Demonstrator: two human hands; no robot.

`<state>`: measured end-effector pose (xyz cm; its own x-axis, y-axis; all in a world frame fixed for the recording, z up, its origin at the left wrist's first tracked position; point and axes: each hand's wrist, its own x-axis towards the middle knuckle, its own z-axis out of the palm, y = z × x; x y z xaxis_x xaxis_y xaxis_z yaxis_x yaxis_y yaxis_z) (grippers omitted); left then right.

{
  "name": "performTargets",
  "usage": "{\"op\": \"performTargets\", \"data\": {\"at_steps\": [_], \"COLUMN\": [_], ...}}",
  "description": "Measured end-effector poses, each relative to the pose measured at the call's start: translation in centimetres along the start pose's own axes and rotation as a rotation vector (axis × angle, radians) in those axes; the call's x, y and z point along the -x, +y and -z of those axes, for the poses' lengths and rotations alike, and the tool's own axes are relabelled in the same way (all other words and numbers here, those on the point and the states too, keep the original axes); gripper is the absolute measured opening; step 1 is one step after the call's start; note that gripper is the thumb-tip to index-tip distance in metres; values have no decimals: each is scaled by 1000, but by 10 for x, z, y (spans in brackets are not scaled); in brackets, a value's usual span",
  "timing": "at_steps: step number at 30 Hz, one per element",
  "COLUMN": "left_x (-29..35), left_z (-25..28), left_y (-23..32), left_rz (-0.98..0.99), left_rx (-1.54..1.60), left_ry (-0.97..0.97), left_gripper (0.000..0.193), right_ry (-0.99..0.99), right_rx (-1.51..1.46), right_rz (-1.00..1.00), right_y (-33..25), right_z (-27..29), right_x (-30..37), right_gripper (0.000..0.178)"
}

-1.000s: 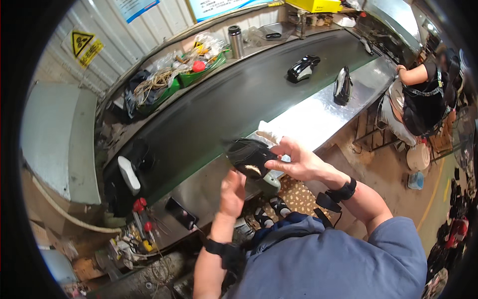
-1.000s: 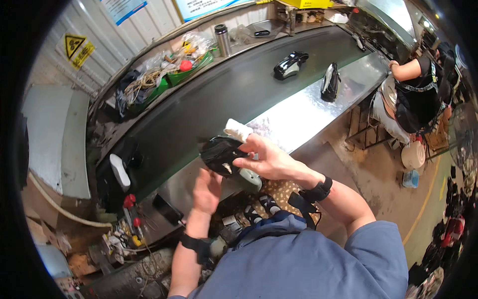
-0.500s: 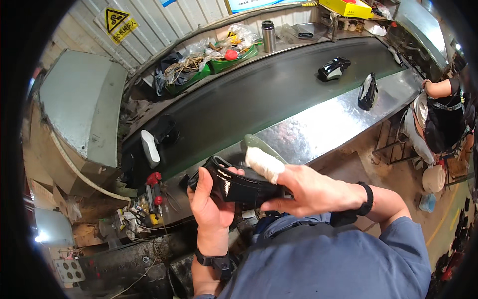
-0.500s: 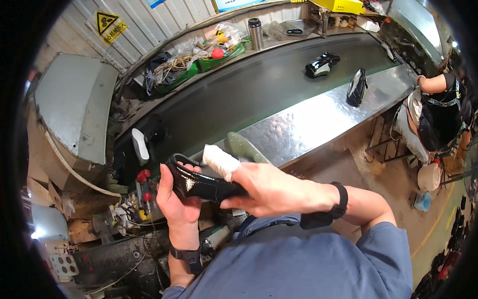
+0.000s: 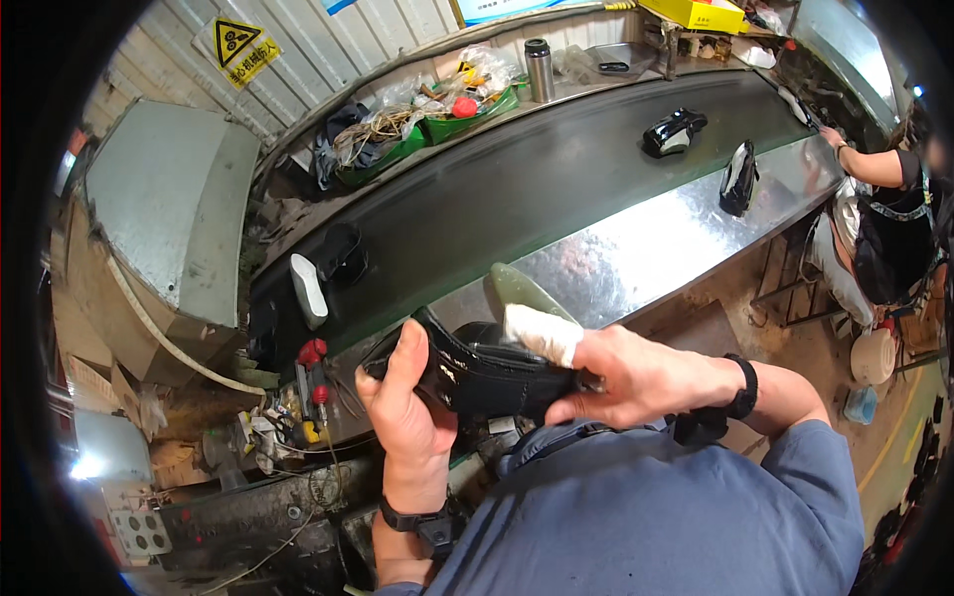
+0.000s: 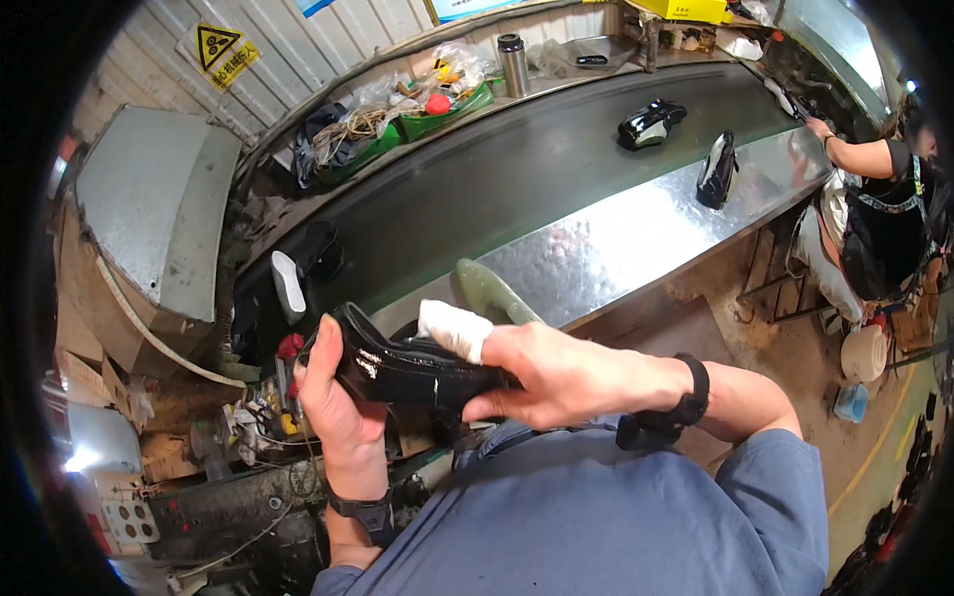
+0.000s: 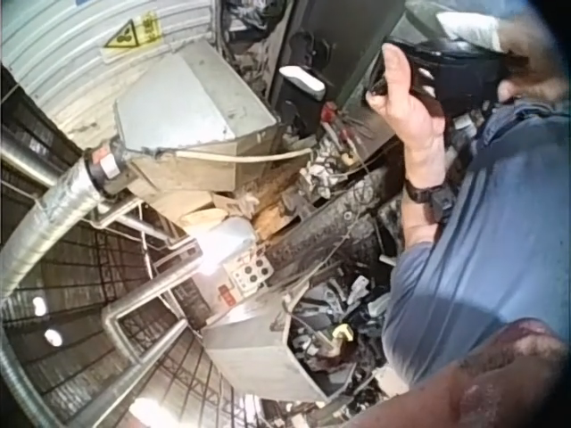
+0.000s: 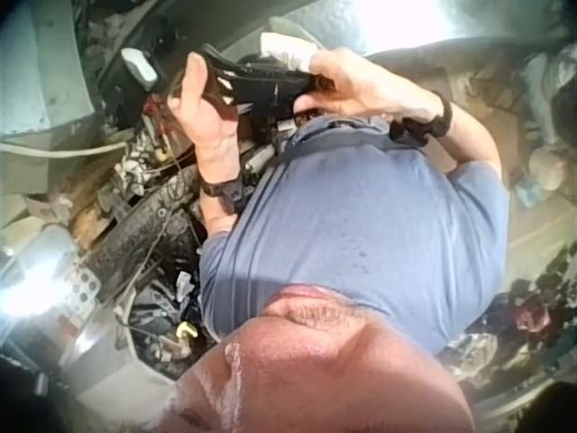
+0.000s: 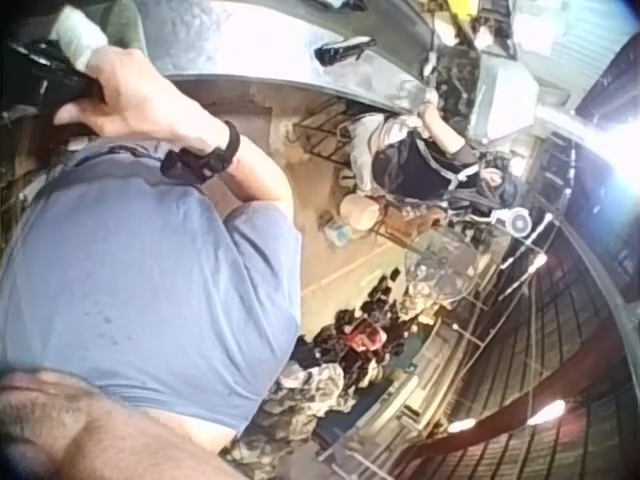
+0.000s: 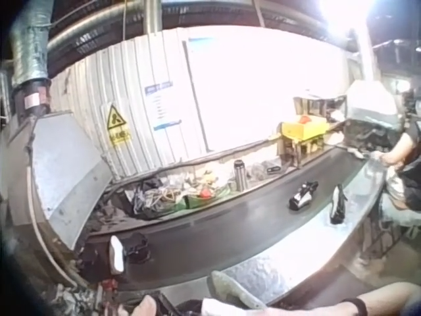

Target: Operating shoe lasting machinery and inspecting shoe components in a factory.

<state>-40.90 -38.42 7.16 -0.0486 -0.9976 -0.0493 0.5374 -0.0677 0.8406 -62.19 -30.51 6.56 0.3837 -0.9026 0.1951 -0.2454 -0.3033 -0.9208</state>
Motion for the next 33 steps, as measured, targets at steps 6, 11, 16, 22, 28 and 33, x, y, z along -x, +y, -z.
{"op": "performTargets", "data": {"at_steps": [6, 11, 16, 22, 28, 33], "left_x": [-12, -18, -22, -89, -141, -176], "left_z": [-18, -26, -11, 46, 95, 111], "left_y": [-26, -61, -100, -122, -221, -273], "left_rz": [-1, -216, -411, 711, 873, 423], "left_rx": [21, -53, -349, 469, -32, -645], "left_ry": [34, 191, -162, -250, -147, -72], "left_gripper": [27, 39, 51, 85, 31, 33], "right_ry": [69, 291, 406, 162, -8, 237], "right_rx": [153, -67, -582, 454, 754, 646], "right_rz": [-111, 89, -175, 115, -28, 43], "right_y": [25, 36, 52, 110, 193, 232], "right_z": [1, -13, -20, 13, -53, -84], "right_x": [-4, -12, -31, 8, 98, 94], "right_gripper": [40, 61, 49, 23, 29, 41]}}
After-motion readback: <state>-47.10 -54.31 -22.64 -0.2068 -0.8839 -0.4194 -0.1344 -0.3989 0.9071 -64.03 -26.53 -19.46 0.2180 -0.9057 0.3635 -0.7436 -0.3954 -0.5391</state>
